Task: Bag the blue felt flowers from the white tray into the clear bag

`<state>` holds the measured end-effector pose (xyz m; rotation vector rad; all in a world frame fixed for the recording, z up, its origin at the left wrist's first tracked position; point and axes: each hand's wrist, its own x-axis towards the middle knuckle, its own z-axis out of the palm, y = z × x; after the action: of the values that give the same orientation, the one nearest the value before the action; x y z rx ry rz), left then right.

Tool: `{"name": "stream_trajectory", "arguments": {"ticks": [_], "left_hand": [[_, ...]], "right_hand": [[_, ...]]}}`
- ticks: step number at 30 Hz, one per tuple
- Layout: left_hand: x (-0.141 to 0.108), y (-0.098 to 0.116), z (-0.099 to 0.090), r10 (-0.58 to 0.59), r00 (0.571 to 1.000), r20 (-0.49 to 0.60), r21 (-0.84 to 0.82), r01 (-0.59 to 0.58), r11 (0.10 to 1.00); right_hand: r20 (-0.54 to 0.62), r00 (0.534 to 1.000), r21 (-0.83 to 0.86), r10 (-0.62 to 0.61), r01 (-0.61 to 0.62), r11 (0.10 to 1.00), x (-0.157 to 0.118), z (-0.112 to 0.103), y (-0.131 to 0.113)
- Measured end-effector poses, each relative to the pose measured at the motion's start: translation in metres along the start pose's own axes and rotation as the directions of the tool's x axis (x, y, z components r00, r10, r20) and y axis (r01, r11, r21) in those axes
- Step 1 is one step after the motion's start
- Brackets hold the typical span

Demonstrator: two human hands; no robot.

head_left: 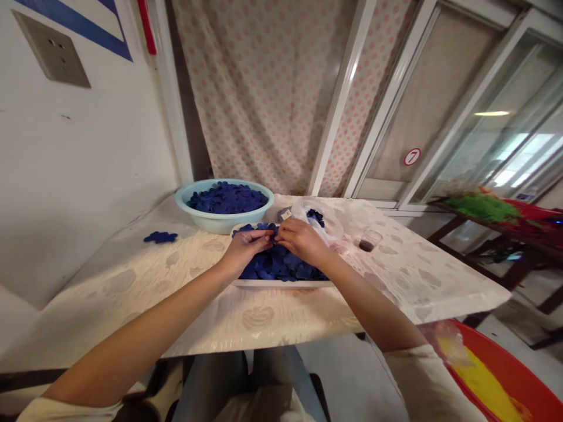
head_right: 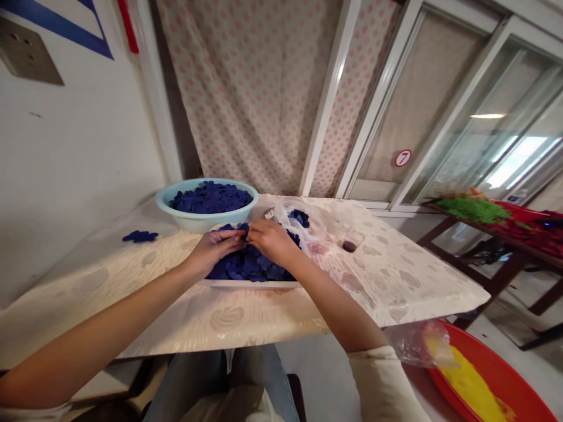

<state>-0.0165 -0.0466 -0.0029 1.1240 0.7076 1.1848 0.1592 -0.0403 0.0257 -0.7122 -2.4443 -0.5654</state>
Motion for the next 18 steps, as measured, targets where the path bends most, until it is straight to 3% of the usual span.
{"name": "stream_trajectory", "arguments": {"ticks": [6, 9, 13, 18], "left_hand": [[0.003, -0.002, -0.007, 0.02, 0.998, -0.06, -0.011, -0.021, 1.0], [0.004, 0.001, -0.013, 0.041, 0.989, -0.142, -0.067, -0.051, 0.996], [0.005, 0.004, -0.015, 0.004, 0.987, -0.159, -0.105, -0.021, 0.994], [-0.002, 0.006, -0.003, -0.022, 0.991, -0.135, -0.171, -0.001, 0.985]], "right_hand": [[0.045, 0.999, 0.265, 0.026, -0.037, 0.964, 0.0, -0.004, 0.007], [0.054, 0.994, 0.149, 0.091, -0.099, 0.984, -0.003, -0.009, 0.011], [0.064, 0.984, -0.081, 0.163, -0.158, 0.984, -0.004, -0.011, 0.005], [0.031, 0.995, -0.119, 0.1, -0.095, 0.988, 0.002, -0.008, -0.012]]}}
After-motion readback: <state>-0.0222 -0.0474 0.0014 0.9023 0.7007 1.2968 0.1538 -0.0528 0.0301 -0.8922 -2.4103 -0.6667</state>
